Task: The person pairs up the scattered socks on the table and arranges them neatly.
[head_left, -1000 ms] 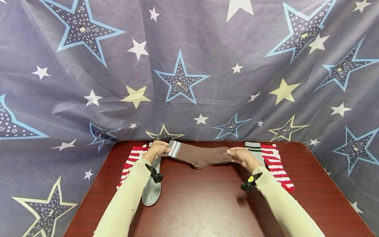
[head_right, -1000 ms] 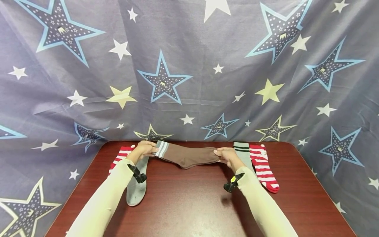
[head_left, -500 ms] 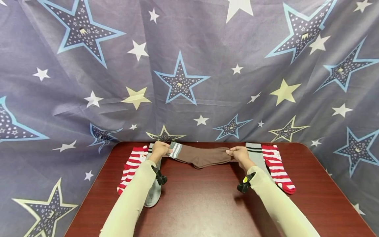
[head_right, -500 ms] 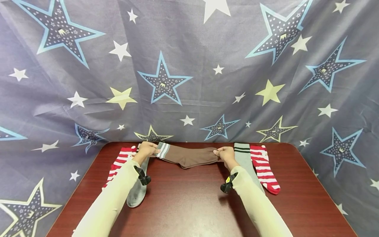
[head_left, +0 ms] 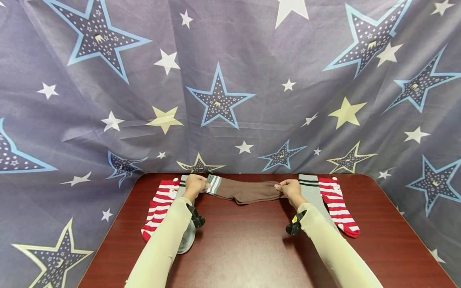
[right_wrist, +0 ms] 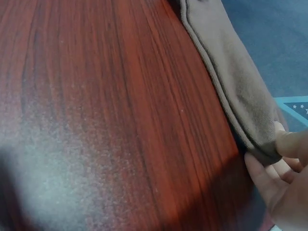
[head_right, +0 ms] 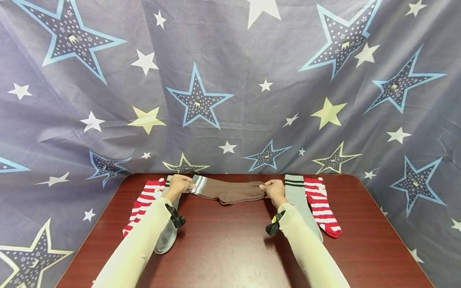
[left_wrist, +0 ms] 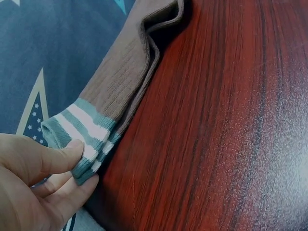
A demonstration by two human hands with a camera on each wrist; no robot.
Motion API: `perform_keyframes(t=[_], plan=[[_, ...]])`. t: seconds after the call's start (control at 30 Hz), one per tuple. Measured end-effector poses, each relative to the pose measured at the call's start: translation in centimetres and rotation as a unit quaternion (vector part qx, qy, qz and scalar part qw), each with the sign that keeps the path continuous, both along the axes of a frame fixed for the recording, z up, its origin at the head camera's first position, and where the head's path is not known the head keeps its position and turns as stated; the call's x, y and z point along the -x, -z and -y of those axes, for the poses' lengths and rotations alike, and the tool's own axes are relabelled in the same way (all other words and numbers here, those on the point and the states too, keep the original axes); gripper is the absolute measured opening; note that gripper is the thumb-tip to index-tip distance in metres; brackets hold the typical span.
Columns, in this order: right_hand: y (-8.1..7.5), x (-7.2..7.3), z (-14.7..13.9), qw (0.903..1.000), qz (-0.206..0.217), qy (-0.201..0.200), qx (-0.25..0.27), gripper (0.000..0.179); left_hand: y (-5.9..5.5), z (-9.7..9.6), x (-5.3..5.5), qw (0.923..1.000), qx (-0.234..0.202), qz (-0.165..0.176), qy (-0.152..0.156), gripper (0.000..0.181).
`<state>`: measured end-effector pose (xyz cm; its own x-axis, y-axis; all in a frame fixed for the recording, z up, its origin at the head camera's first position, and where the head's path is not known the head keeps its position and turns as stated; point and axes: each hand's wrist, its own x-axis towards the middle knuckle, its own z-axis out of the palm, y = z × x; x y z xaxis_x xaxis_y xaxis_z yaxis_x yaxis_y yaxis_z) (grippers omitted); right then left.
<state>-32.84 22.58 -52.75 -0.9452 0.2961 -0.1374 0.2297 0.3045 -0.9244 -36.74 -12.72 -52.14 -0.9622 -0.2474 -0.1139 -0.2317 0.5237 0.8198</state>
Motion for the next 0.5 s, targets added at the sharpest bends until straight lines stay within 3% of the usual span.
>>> perform_keyframes(t=[0.5], plan=[[-0.54,-0.22,0.66,0.9969,0.005,-0.017,-0.077,0.02,-0.18,0.06,0.04,0.9999,0.014,-0.002,-0.007,0.025]])
